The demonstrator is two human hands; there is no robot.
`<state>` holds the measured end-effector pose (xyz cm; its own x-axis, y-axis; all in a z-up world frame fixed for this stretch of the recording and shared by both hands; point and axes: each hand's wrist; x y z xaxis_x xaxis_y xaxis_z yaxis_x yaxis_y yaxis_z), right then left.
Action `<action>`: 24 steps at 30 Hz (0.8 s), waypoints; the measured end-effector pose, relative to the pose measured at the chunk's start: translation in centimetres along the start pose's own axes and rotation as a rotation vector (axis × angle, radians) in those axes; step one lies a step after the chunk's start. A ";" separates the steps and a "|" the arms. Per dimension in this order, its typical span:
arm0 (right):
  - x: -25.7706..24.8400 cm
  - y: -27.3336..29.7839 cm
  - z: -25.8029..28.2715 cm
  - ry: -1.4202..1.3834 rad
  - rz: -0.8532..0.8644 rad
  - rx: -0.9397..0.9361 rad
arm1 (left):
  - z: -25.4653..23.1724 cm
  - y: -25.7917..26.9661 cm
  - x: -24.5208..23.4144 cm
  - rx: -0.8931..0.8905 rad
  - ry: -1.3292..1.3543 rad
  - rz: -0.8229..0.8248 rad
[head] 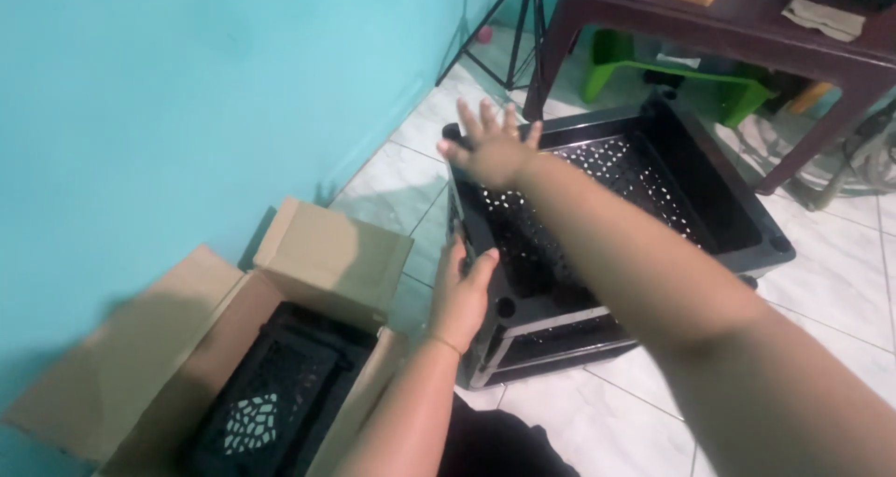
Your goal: Unboxing and assembling a plastic tiered shelf and mounting a remote holder on the wall.
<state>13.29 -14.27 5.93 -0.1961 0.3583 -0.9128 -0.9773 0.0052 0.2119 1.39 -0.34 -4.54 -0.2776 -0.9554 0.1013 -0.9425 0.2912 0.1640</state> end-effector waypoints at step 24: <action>1.6 1.5 -1.8 -0.071 -0.090 -0.113 | 2.9 0.5 -0.8 0.069 -0.111 -0.089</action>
<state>11.35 -15.33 4.20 -0.1051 0.4261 -0.8985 -0.9943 -0.0631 0.0864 0.60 0.47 -7.35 -0.2072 -0.9781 -0.0199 -0.9739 0.2043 0.0988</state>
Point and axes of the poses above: each hand's wrist, its own y-axis away from the middle knuckle, its own x-axis out of the palm, z = x × y, and after that the axes turned 7 degrees about -x, right-handed
